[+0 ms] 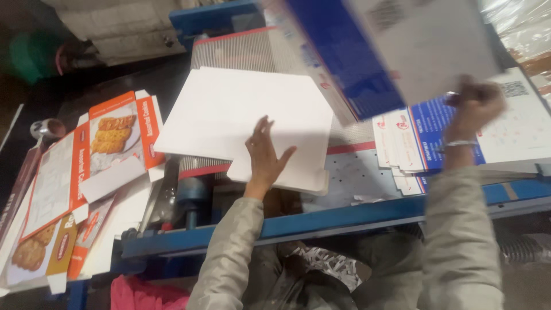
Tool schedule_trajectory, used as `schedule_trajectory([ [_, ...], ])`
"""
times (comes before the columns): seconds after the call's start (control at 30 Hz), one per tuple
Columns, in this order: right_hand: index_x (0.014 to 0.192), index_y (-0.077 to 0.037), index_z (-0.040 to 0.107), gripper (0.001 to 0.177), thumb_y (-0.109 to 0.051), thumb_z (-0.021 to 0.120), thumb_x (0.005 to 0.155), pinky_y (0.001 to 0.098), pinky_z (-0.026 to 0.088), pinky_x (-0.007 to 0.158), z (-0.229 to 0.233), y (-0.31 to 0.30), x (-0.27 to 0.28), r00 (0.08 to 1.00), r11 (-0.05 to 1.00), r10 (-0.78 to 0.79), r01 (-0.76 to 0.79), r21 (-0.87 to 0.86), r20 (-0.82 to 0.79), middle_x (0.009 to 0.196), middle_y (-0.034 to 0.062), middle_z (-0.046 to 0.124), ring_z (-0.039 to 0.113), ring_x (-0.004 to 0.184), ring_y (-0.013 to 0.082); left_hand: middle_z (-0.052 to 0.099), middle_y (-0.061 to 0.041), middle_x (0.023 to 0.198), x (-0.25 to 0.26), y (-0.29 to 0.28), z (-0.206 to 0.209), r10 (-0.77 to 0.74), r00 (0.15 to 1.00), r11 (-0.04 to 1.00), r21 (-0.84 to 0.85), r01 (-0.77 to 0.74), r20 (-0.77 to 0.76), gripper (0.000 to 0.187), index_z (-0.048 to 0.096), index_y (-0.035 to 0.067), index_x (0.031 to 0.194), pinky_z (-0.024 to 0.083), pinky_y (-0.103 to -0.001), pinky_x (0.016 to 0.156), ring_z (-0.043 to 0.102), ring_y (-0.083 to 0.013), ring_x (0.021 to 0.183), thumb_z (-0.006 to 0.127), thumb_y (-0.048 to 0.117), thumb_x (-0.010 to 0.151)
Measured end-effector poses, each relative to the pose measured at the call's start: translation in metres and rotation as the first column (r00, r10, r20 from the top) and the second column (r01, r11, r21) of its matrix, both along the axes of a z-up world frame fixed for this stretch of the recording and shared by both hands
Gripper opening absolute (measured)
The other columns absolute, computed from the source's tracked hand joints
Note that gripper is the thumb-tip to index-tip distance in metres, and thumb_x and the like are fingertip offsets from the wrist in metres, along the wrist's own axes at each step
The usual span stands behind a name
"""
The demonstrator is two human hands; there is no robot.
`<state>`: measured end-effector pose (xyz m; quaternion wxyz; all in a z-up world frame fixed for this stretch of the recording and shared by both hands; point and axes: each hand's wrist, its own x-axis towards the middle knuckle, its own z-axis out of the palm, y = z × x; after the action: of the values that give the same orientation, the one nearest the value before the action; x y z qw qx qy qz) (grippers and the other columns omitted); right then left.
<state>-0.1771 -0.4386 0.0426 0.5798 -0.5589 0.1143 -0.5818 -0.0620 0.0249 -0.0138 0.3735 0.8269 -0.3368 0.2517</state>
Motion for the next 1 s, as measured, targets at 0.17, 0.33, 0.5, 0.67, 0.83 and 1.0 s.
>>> schedule_trajectory([
  [0.17,0.113,0.005,0.057,0.018,0.0,0.074,0.107,0.0336,0.063,0.062,-0.045,-0.111,-0.095,0.947,0.97,-0.193,0.224,0.098,-0.259,0.091,0.0133,0.07,0.071,0.071,0.0206,0.014,-0.022,0.169,0.006,-0.012,-0.016,-0.088,0.933,0.939,0.282,0.195,-0.349,0.11,0.019,0.015,0.159,0.023,-0.067,0.112,0.023,-0.0393,0.152,0.075,0.067,0.082],
  [0.33,0.128,0.001,0.053,0.039,-0.013,0.076,0.099,0.0351,0.058,0.077,-0.071,-0.13,-0.176,0.677,0.866,-0.228,0.469,0.172,-0.7,0.107,0.0141,0.067,0.066,0.089,0.0239,-0.004,-0.024,0.169,0.006,-0.007,-0.027,-0.174,0.778,0.729,0.452,0.514,-0.604,0.143,0.005,0.023,0.162,0.011,-0.068,0.117,0.0,-0.0436,0.155,0.085,0.074,0.054],
  [0.5,0.137,-0.001,0.052,0.062,-0.025,0.08,0.087,0.0396,0.048,0.094,-0.065,-0.107,-0.18,-0.131,0.923,-0.252,0.267,-0.279,-0.959,0.125,0.0178,0.061,0.058,0.111,0.0305,-0.001,-0.025,0.169,0.0,-0.004,-0.028,-0.174,0.773,0.615,0.546,0.569,-0.61,0.143,0.012,0.026,0.162,0.005,-0.07,0.119,-0.011,-0.044,0.157,0.086,0.076,0.052],
  [0.67,0.146,-0.003,0.05,0.084,-0.036,0.083,0.076,0.044,0.039,0.112,-0.047,0.055,-0.083,0.531,0.609,-0.315,-0.523,-0.596,-0.787,0.144,0.0215,0.055,0.051,0.133,0.0371,-0.001,-0.022,0.171,0.0,-0.006,-0.027,-0.159,0.776,0.608,0.559,0.564,-0.61,0.14,0.016,0.028,0.162,0.006,-0.071,0.119,-0.01,-0.0427,0.157,0.087,0.075,0.051],
  [0.83,0.13,-0.008,0.064,0.076,-0.036,0.091,0.065,0.0435,0.047,0.101,-0.009,0.239,-0.015,0.298,0.126,-0.11,-0.942,-0.31,-0.948,0.139,0.0172,0.062,0.063,0.119,0.034,-0.001,-0.019,0.171,0.001,-0.008,-0.028,-0.157,0.763,0.63,0.532,0.566,-0.627,0.139,0.016,0.029,0.161,0.007,-0.071,0.119,-0.01,-0.0399,0.158,0.088,0.073,0.051],
  [1.0,0.106,-0.013,0.079,0.043,-0.033,0.089,0.07,0.0385,0.057,0.081,0.008,0.261,0.01,0.099,0.123,-0.312,-0.982,-0.143,-0.945,0.089,0.0111,0.079,0.075,0.085,0.0277,0.0,-0.019,0.171,0.001,-0.007,-0.028,-0.167,0.764,0.63,0.529,0.569,-0.623,0.138,0.018,0.029,0.161,0.008,-0.07,0.12,-0.009,-0.0397,0.158,0.088,0.073,0.051],
])
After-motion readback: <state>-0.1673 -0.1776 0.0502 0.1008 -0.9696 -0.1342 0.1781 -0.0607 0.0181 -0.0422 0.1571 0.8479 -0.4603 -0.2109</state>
